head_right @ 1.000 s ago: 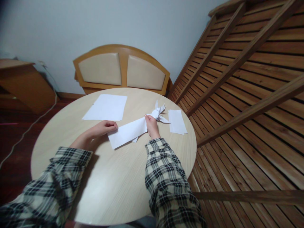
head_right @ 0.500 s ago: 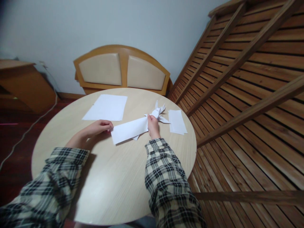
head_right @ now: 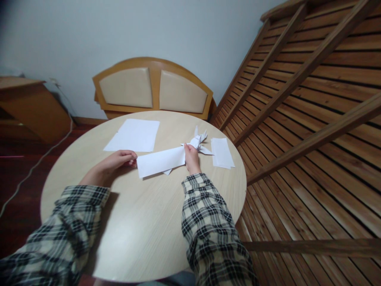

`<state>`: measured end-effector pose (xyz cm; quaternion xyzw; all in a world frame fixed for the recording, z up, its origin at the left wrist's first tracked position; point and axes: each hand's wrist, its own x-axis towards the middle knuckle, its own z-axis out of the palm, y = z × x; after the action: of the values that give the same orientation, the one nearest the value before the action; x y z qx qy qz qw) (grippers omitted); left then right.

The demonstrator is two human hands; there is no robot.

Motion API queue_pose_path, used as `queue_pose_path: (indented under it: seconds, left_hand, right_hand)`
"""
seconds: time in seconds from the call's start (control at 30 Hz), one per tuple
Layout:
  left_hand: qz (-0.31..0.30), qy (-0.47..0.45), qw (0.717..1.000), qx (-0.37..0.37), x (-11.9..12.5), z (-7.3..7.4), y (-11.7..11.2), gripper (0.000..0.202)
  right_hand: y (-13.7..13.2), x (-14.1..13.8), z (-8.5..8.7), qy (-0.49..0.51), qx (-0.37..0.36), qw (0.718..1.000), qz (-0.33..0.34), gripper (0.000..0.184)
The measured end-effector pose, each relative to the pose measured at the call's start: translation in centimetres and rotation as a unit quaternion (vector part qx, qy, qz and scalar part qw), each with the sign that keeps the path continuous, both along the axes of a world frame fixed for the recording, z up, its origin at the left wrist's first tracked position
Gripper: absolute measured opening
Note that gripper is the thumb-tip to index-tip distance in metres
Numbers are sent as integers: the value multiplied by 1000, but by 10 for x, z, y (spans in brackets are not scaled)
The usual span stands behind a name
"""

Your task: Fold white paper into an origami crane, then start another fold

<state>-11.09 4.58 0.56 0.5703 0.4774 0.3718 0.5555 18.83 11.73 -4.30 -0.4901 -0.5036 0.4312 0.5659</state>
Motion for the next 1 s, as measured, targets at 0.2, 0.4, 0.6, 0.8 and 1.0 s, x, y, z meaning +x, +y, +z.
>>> queue_pose_path:
  seconds: [0.2,0.4,0.6,0.8,1.0]
  left_hand:
    - [37,-12,999,-12,-7,3,-1,15]
    - [203,14,973,108,7,12,4,20]
    - [158,229,930,239,41,15,4,20]
    - [92,293,914,263,70,8,-2,22]
    - [68,301,907,288,88,8,-5,26]
  right_hand:
    - [-2,0,4,60,-3,998,-33,42]
    - [-5,-2,7,28,0,999,14,39]
    - [-14,-11,15,-72,28,993,92,39]
    - [-23,-20,20,-149,58,971,178,39]
    - [-31,-36,24,-183,97,952,227,36]
